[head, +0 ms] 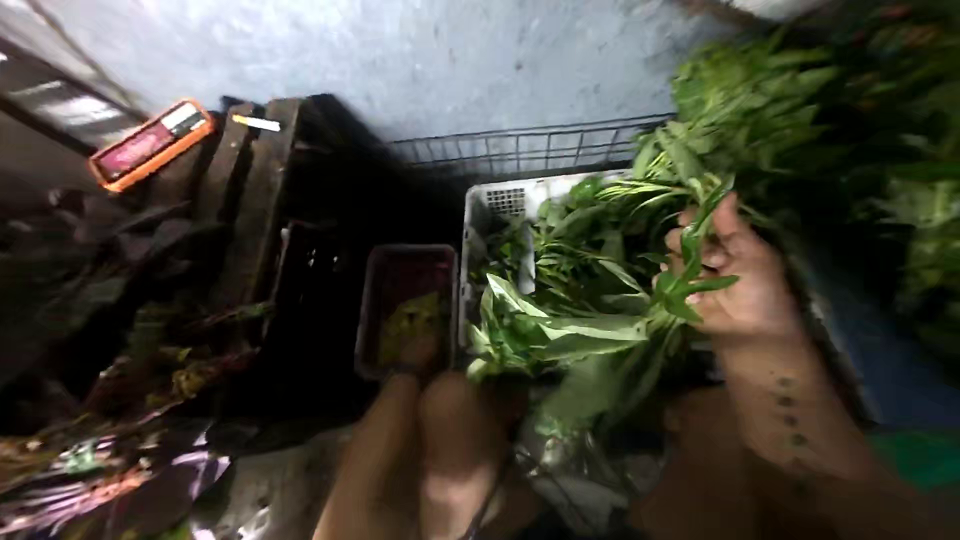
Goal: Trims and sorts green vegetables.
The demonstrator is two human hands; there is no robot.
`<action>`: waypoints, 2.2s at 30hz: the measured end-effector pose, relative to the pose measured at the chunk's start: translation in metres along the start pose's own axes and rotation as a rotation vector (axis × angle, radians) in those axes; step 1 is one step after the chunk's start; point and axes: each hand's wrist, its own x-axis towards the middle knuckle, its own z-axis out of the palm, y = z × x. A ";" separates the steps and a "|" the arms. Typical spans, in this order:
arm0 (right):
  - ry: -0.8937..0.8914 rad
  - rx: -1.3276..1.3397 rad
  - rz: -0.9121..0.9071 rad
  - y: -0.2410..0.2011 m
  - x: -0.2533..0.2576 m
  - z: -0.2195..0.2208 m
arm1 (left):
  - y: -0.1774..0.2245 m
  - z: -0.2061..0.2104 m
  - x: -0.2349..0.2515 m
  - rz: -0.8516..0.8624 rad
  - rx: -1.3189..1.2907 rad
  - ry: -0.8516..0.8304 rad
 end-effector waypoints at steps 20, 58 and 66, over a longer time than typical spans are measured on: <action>-0.329 -1.506 -0.597 0.019 -0.124 0.051 | 0.123 -0.197 -0.267 1.138 -0.786 0.503; -0.445 -0.712 -0.228 0.022 -0.131 0.087 | 0.119 -0.174 -0.234 1.125 -1.421 0.361; -0.282 -0.531 -0.430 0.042 -0.122 0.093 | 0.131 -0.171 -0.234 1.077 -1.598 0.385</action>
